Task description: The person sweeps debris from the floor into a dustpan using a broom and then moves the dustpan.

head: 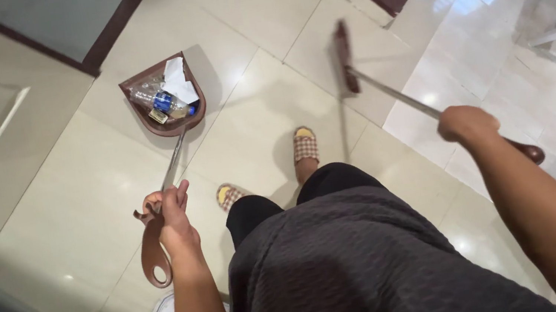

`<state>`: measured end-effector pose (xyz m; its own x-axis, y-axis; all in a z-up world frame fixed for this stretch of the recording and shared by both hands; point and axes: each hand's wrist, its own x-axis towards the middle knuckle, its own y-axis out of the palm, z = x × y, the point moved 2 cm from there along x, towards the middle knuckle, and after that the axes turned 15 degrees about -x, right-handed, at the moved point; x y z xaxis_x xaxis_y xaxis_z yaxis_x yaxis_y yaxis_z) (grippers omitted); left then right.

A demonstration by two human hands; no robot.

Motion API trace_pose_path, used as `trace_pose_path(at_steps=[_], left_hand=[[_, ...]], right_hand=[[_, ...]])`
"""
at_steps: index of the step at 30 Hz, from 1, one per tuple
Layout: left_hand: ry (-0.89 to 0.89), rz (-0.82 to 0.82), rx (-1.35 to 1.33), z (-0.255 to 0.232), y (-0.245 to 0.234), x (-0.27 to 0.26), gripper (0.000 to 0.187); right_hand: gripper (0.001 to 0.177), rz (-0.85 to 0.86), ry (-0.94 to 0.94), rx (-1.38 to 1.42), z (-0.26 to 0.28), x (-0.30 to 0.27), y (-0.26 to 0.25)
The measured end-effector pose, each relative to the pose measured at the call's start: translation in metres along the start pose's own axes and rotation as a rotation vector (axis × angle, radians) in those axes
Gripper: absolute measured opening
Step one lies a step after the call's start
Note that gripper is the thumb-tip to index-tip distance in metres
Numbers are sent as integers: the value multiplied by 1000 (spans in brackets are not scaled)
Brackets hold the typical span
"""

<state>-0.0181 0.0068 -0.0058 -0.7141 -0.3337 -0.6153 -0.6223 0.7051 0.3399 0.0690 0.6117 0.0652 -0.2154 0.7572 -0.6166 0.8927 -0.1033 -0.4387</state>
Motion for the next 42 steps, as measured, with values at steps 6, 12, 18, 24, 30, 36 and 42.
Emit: trace_pose_path(at_steps=[6,12,18,24,30,36,42], left_hand=[[19,10,-68,33,80,-27,20],[15,-33,-91,72,148,-43,20],[59,-42,-173,102,177,-54,21],[115,-105,-206,113,155,-67,20],[184,-120,-205,112,125,-76,21],[258,-158,-249,108,97,-88,22],[261,-223,-267,104,64,-107,24]], right_hand=[[38,49,59,-26,-86,153,7],[38,64,-96,-119,-81,253,-29],[34,-144,-309,-306,18,214,-109],[33,-255,-442,-383,60,98,-148],[32,-356,-579,-408,53,76,-143],[36,-235,-399,-391,-31,106,-169],[36,-225,-229,-377,-33,184,-169]])
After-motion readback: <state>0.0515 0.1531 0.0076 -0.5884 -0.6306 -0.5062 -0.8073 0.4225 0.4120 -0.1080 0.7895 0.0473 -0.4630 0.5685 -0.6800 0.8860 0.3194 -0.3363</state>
